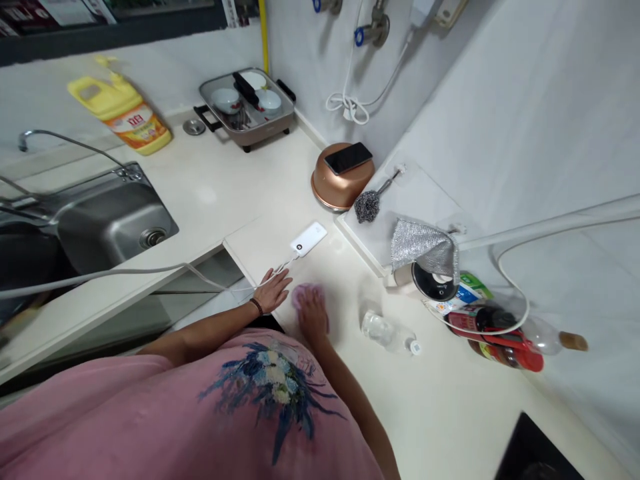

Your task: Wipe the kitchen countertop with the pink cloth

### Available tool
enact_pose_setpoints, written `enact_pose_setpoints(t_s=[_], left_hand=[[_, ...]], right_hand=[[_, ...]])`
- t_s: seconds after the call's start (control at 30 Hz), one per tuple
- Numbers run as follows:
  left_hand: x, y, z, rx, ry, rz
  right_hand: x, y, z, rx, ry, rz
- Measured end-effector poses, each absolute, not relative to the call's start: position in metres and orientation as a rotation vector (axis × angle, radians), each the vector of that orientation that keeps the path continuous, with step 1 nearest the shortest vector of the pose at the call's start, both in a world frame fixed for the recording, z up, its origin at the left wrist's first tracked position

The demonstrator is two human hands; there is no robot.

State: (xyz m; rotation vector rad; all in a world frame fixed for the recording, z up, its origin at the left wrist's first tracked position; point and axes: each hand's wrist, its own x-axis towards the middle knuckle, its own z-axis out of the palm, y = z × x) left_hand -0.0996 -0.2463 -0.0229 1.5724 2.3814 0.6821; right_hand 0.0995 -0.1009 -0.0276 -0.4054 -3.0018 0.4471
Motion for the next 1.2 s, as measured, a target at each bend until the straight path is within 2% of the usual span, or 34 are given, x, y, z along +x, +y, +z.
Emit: enact_pose_setpoints(t_s=[0.1, 0.23, 0.5, 0.63, 0.73, 0.97, 1.1, 1.2], left_hand=[[-0.099, -0.246, -0.023, 1.577, 2.374, 0.704], [-0.099, -0.246, -0.023, 1.578, 2.379, 0.705], [-0.098, -0.245, -0.027, 1.561, 2.398, 0.686], [-0.099, -0.246, -0.026, 1.566, 2.396, 0.689], [-0.099, -0.246, -0.024, 1.564, 2.393, 0.698], [-0.102, -0.247, -0.019, 1.591, 2.371, 0.671], [-0.103, -0.247, -0.02, 1.643, 2.368, 0.634], [-0.102, -0.247, -0.023, 1.688, 2.357, 0.615]], right_hand=[[0.111, -0.132, -0.03, -0.286, -3.015, 0.477], [0.092, -0.106, -0.027, -0.232, -3.033, 0.523], [0.006, 0.026, -0.025, -0.676, -2.963, 0.42], [-0.016, 0.049, -0.02, -0.881, -2.884, 0.317], [-0.015, 0.024, -0.014, -0.858, -2.919, 0.281], [0.057, -0.103, -0.024, -0.161, -3.051, 0.393], [0.105, -0.127, -0.037, -0.128, -3.031, 0.417], [0.119, -0.103, -0.035, -0.335, -3.052, 0.412]])
